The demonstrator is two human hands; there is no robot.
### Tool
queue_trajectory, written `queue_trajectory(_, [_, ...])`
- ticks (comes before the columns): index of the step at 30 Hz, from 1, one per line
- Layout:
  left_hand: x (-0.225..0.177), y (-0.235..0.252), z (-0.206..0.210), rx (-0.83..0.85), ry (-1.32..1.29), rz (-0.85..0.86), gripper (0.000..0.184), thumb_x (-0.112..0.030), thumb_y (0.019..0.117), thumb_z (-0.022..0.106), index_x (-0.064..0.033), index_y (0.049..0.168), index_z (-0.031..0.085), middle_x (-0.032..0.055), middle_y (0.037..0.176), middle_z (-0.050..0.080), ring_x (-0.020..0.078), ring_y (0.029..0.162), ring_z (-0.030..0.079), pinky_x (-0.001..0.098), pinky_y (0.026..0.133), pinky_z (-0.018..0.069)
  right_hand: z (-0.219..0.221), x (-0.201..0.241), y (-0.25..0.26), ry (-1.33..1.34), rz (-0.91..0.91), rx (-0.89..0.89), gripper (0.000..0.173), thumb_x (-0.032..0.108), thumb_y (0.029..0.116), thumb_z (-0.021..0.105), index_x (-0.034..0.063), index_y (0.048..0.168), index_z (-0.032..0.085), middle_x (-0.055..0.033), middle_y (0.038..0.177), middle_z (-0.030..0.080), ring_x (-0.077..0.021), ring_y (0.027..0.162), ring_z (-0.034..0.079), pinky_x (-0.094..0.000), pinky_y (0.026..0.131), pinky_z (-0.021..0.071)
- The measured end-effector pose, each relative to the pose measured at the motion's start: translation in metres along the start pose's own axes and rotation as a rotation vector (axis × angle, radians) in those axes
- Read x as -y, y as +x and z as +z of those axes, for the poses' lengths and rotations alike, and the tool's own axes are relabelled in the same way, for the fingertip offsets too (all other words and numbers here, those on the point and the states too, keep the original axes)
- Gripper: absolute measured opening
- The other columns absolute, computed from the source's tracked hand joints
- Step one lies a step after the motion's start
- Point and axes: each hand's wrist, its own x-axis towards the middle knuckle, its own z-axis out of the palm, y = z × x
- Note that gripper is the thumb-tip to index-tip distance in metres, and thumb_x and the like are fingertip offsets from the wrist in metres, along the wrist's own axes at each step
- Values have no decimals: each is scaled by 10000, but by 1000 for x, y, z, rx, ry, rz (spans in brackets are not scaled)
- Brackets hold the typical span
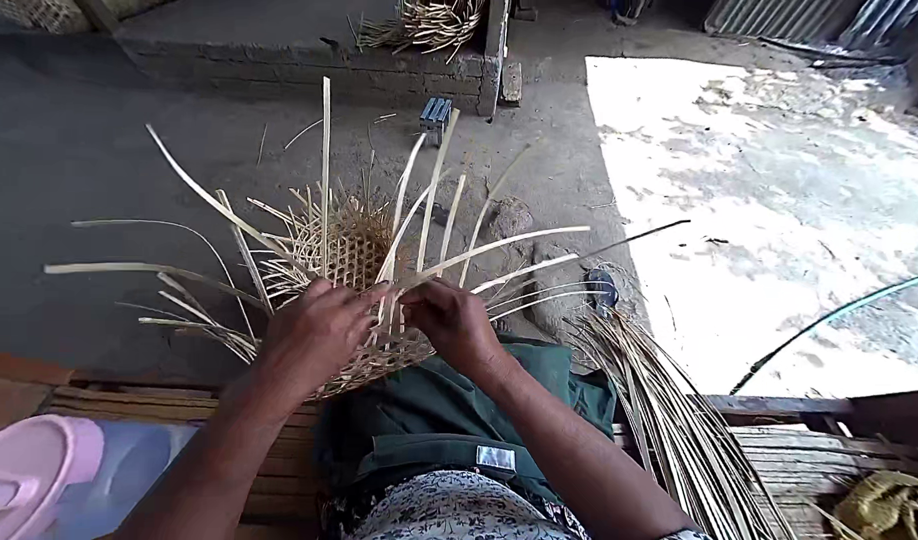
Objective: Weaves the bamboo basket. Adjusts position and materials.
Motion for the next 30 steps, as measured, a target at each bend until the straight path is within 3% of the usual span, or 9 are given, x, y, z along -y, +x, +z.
queue_trajectory(3, [9,0,-14,65,-84,-125,408,-184,932,735,-143,1336,692,162,1006,711,400,930,652,601,757,529,5,-9,-8,86,181,-26,232,66,948,681,-22,1162,670,-118,1020,714,-133,750,701,-304,725,615])
queue_trajectory(8, [2,-15,-6,51,-167,-248,313,-259,930,684,-75,1183,698,117,1008,710,275,862,669,505,775,549,12,-6,-2,382,449,32,297,36,976,669,-38,1246,570,-102,820,712,-137,617,704,-276,593,616])
queue_trajectory(12, [-2,-27,0,-37,-176,-214,300,-276,919,672,-65,1130,707,96,938,697,226,805,645,416,727,543,5,5,14,289,606,177,272,14,968,649,-23,1234,607,-92,766,688,-117,545,663,-246,518,575])
queue_trajectory(14, [-2,-29,2,-74,-177,-191,287,-275,922,664,-70,1119,707,83,923,693,204,791,631,379,713,532,4,4,15,287,590,185,233,5,962,651,-28,1191,628,-84,739,686,-113,536,662,-243,514,574])
queue_trajectory(18, [2,-32,2,-103,-211,-217,301,-282,923,678,-62,1126,710,87,930,689,190,802,622,364,726,523,14,-17,-7,589,353,54,111,-30,972,610,-40,1076,572,-92,773,690,-155,623,702,-294,595,618])
queue_trajectory(22, [-5,-37,9,-143,-203,-154,269,-305,940,663,-73,1065,717,80,918,694,171,770,609,322,695,512,12,-12,-10,681,551,9,82,-59,982,573,-48,1060,551,-117,762,684,-186,593,702,-309,565,620])
queue_trajectory(24, [-11,-37,12,-163,-190,-100,250,-302,957,651,-79,1052,714,75,900,690,180,776,596,321,703,492,5,-7,-4,608,648,76,114,-58,981,573,-47,1090,541,-111,717,668,-166,542,679,-276,508,589])
queue_trajectory(27, [-19,-34,13,-149,-204,-65,235,-284,960,648,-85,1066,714,62,885,688,181,779,584,316,709,475,-9,3,7,292,626,346,226,13,994,610,-37,1213,602,-78,782,660,-98,539,630,-228,498,544])
queue_trajectory(30, [-15,-32,9,-108,-206,-86,251,-292,945,652,-100,1087,727,49,926,711,181,814,620,340,743,510,-11,10,12,215,504,481,120,18,944,666,-10,1061,673,-28,750,663,-52,571,615,-201,538,526])
